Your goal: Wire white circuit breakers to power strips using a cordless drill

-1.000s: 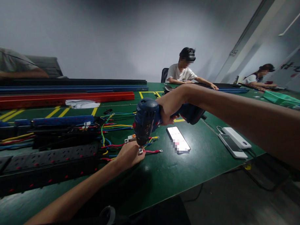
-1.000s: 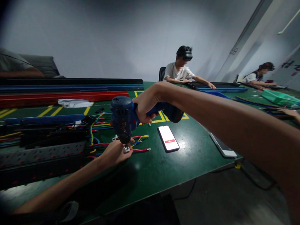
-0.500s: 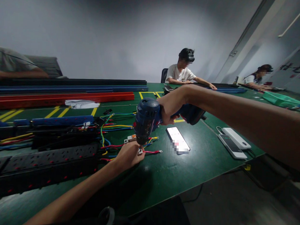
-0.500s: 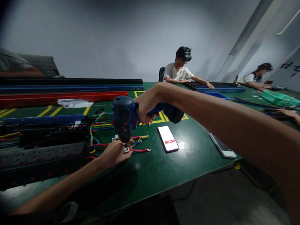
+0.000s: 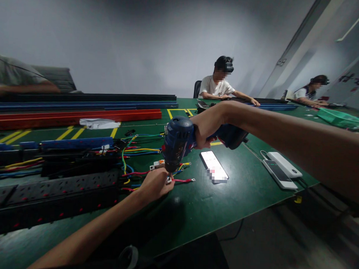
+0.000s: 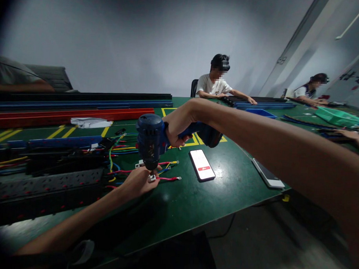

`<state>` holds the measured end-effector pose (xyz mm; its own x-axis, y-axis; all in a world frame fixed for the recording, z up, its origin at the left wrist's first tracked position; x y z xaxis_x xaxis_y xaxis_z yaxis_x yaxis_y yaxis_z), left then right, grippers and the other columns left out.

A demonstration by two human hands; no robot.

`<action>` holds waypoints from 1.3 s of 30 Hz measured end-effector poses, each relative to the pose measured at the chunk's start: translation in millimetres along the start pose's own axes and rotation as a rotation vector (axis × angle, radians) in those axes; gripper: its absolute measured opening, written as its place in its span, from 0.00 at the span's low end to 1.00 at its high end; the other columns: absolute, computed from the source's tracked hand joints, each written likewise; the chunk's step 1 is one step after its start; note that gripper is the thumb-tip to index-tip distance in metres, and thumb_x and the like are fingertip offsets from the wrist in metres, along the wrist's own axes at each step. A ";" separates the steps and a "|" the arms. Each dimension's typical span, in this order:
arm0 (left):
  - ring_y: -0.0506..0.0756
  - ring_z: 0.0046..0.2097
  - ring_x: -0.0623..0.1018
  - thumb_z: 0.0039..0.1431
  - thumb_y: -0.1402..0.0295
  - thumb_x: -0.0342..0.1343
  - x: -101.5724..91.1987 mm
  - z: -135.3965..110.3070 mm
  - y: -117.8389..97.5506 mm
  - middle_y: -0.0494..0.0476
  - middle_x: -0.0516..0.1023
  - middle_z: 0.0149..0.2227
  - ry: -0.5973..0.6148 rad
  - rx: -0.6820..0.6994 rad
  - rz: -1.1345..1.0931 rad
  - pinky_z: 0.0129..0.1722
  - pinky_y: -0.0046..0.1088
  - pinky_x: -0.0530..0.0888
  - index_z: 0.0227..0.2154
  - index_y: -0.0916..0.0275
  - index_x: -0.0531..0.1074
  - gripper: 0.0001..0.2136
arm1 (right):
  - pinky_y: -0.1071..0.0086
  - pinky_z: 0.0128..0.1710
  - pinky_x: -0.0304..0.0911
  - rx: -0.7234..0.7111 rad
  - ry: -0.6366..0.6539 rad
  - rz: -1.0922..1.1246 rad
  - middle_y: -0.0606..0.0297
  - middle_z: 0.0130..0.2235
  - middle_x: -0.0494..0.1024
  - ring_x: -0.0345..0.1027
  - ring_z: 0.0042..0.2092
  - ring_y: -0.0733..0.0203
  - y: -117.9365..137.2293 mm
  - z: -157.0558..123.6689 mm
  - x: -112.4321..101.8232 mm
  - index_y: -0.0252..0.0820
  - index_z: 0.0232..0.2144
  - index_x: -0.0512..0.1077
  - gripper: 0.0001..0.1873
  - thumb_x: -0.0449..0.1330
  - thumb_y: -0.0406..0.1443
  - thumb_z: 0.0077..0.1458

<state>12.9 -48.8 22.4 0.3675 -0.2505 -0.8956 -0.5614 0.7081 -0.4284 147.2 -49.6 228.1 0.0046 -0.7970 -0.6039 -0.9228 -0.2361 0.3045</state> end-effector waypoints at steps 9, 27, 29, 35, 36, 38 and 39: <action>0.59 0.38 0.80 0.54 0.67 0.57 0.1 -0.8 0.9 0.61 0.81 0.34 -0.016 0.003 -0.019 0.43 0.30 0.71 0.34 0.63 0.78 0.08 | 0.74 0.23 0.53 0.030 -0.017 0.005 0.70 0.20 0.64 0.59 0.24 0.72 0.0 -2.9 -0.1 0.30 0.19 0.67 0.08 0.62 0.28 0.45; 0.58 0.38 0.80 0.55 0.67 0.57 2.4 0.5 1.6 0.62 0.80 0.35 -0.013 0.024 0.000 0.41 0.29 0.71 0.35 0.63 0.78 0.08 | 0.76 0.21 0.53 -0.009 -0.003 -0.003 0.71 0.19 0.66 0.59 0.22 0.73 -1.6 -1.2 -0.8 0.30 0.19 0.68 0.07 0.62 0.29 0.44; 0.58 0.38 0.79 0.55 0.67 0.57 2.5 0.4 1.9 0.62 0.80 0.35 -0.012 0.021 -0.001 0.42 0.29 0.71 0.35 0.64 0.78 0.09 | 0.76 0.21 0.54 -0.008 -0.002 0.000 0.71 0.19 0.66 0.59 0.22 0.73 -0.7 -1.7 -0.7 0.31 0.18 0.67 0.07 0.61 0.29 0.44; 0.58 0.37 0.79 0.54 0.67 0.58 2.3 -0.1 2.7 0.60 0.80 0.35 -0.021 0.013 -0.019 0.40 0.29 0.71 0.35 0.62 0.78 0.09 | 0.74 0.22 0.51 0.048 -0.047 -0.034 0.70 0.19 0.65 0.58 0.23 0.72 -2.0 -3.6 -2.0 0.32 0.18 0.67 0.07 0.61 0.27 0.43; 0.58 0.37 0.79 0.54 0.67 0.57 2.3 -0.1 2.6 0.60 0.80 0.35 -0.018 0.014 -0.024 0.40 0.29 0.71 0.35 0.62 0.78 0.08 | 0.74 0.22 0.52 0.056 -0.056 -0.040 0.70 0.19 0.65 0.58 0.23 0.72 -2.6 -3.7 -2.3 0.32 0.18 0.67 0.06 0.61 0.27 0.43; 0.58 0.37 0.79 0.54 0.66 0.57 1.6 -0.3 2.1 0.60 0.80 0.34 -0.017 0.013 -0.028 0.41 0.29 0.71 0.35 0.63 0.78 0.08 | 0.73 0.23 0.53 0.062 -0.076 -0.037 0.69 0.20 0.66 0.59 0.25 0.70 -3.9 -3.7 -2.7 0.31 0.20 0.69 0.04 0.61 0.27 0.43; 0.59 0.38 0.79 0.54 0.66 0.57 1.0 -0.4 1.8 0.61 0.80 0.34 -0.016 0.009 -0.028 0.42 0.30 0.71 0.35 0.63 0.78 0.09 | 0.73 0.24 0.53 0.058 -0.083 -0.030 0.69 0.21 0.66 0.59 0.25 0.70 -4.3 -3.5 -2.7 0.31 0.20 0.69 0.03 0.61 0.26 0.43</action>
<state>12.0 -48.1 20.7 0.3945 -0.2599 -0.8813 -0.5439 0.7070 -0.4520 152.5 -48.4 231.0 0.0032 -0.7408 -0.6717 -0.9436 -0.2246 0.2432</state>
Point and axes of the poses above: each hand's wrist, its own z-axis towards the middle knuckle, its own x-axis out of the palm, y = z × x, the point moved 5 cm from there along z, towards the middle knuckle
